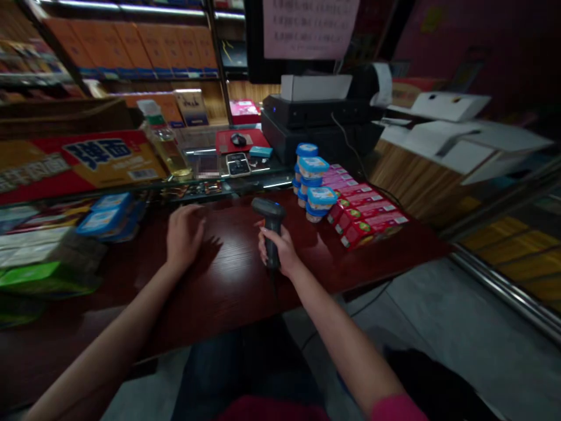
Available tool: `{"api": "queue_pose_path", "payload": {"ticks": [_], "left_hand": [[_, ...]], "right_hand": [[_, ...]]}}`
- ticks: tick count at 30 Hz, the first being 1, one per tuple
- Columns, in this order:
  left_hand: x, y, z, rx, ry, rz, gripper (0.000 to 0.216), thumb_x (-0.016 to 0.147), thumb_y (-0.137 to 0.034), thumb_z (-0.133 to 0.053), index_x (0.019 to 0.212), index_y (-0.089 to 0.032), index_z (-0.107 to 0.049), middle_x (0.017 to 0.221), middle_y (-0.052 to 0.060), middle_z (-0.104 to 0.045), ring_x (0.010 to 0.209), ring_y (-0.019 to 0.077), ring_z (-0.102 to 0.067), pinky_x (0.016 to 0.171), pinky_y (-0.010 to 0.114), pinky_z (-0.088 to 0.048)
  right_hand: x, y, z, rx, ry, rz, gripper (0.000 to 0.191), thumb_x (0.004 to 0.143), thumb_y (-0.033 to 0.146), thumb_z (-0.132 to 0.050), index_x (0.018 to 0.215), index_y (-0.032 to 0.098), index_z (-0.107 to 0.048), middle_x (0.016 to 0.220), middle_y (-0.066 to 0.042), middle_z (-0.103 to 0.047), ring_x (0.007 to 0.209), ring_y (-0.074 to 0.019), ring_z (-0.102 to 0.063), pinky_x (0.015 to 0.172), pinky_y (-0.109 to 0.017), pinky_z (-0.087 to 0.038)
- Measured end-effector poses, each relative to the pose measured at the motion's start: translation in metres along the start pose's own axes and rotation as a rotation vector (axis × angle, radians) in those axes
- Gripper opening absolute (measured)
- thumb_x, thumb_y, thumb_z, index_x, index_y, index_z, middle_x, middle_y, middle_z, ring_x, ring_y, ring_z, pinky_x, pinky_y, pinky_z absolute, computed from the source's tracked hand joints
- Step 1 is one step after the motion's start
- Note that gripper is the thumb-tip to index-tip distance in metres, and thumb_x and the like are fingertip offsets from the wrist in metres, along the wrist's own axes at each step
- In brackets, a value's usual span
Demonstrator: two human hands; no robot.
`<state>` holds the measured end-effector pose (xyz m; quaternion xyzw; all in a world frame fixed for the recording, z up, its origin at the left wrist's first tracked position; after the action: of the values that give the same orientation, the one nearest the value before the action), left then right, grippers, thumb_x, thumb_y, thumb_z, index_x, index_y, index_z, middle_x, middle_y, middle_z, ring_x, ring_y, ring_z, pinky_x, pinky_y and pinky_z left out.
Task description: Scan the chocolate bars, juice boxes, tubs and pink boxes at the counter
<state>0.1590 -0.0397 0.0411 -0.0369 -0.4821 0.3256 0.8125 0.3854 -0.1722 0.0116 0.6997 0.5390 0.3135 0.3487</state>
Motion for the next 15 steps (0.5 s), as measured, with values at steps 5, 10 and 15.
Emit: {"api": "queue_pose_path", "payload": {"ticks": [5,10,15], "left_hand": [[0.03,-0.101,-0.111,-0.363,0.213,-0.083,0.036,0.098,-0.026,-0.064,0.134,-0.022,-0.059,0.136,0.014,-0.064,0.132,0.0273,-0.058,0.119,0.047,-0.047],[0.057,-0.176,-0.215,-0.693,0.388,0.078,0.065,0.078,-0.017,-0.083,0.138,-0.022,-0.057,0.145,0.015,-0.058,0.141,0.0308,-0.052,0.123,0.049,-0.042],[0.059,-0.2,-0.254,-0.952,0.359,0.305,0.052,0.075,-0.014,-0.081,0.124,-0.024,-0.066,0.134,0.009,-0.067,0.131,0.0298,-0.061,0.116,0.046,-0.048]], "right_hand": [[-0.056,0.037,0.064,0.005,-0.199,0.127,0.036,0.081,0.039,-0.08,0.106,0.022,-0.062,0.065,0.008,-0.058,0.042,-0.0082,-0.047,0.034,-0.019,-0.04],[-0.082,0.05,0.09,0.041,-0.315,0.163,0.036,0.08,0.039,-0.081,0.103,0.023,-0.059,0.062,0.009,-0.055,0.042,-0.0081,-0.045,0.034,-0.018,-0.039],[-0.081,0.05,0.09,0.076,-0.347,0.184,0.041,0.078,0.043,-0.083,0.103,0.024,-0.057,0.061,0.01,-0.054,0.041,-0.0079,-0.043,0.034,-0.018,-0.037]]}}
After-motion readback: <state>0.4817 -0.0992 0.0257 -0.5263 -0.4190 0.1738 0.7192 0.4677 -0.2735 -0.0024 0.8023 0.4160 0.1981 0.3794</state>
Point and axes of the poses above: each hand's wrist, its own x-axis towards the middle knuckle, its own z-axis out of the back of the hand, y = z × x, the point moved 5 cm from there along x, towards the middle knuckle
